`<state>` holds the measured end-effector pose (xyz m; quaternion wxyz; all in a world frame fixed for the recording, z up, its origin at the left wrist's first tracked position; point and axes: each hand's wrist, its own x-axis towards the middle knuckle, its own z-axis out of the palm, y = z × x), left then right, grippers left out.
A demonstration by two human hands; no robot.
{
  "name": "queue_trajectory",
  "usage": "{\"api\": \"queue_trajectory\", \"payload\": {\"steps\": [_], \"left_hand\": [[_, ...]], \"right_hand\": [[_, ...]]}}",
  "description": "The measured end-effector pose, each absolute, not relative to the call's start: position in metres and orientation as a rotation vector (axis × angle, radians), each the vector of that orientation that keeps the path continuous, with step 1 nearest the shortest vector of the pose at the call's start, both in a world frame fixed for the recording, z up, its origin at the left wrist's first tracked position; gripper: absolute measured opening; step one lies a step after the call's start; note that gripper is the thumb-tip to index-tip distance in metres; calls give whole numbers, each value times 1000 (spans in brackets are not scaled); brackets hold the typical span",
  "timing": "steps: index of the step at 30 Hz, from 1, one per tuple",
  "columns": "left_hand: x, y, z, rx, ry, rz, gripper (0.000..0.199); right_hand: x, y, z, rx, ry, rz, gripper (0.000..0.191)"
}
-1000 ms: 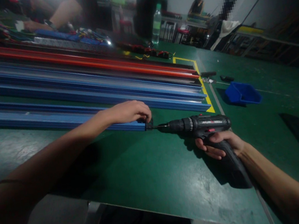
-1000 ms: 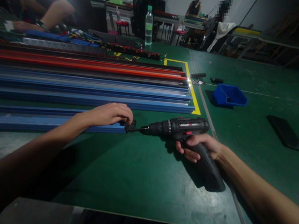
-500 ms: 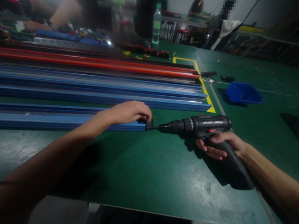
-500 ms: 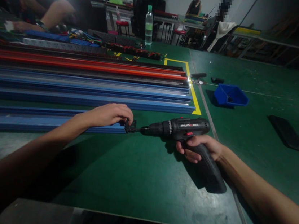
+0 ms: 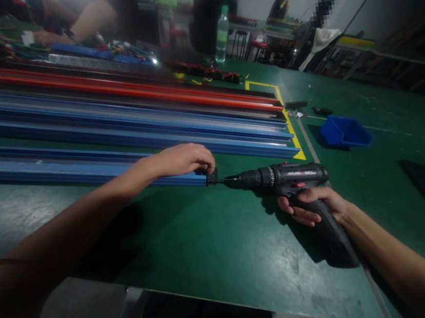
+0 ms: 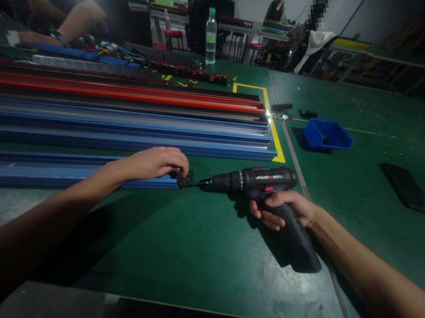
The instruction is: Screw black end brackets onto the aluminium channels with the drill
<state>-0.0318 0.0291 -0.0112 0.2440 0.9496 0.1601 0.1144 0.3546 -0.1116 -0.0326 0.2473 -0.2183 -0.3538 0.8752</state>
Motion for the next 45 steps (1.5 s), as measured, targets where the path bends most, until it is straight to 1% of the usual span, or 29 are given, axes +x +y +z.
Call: {"api": "queue_trajectory", "payload": {"steps": [11, 36, 43, 45], "left_hand": [[-32, 29, -10, 2593, 459, 297, 26], [-31, 29, -11, 2570, 430, 328, 24], [-31, 29, -11, 2563, 447, 328, 24], [-31, 29, -10, 2558, 448, 325, 24]], "right_hand": [[356, -114, -29, -741, -951, 2353, 32], [356, -114, -32, -753, -993, 2320, 29], [353, -116, -22, -903, -1028, 2302, 22], [353, -115, -22, -911, -1026, 2301, 24]]}}
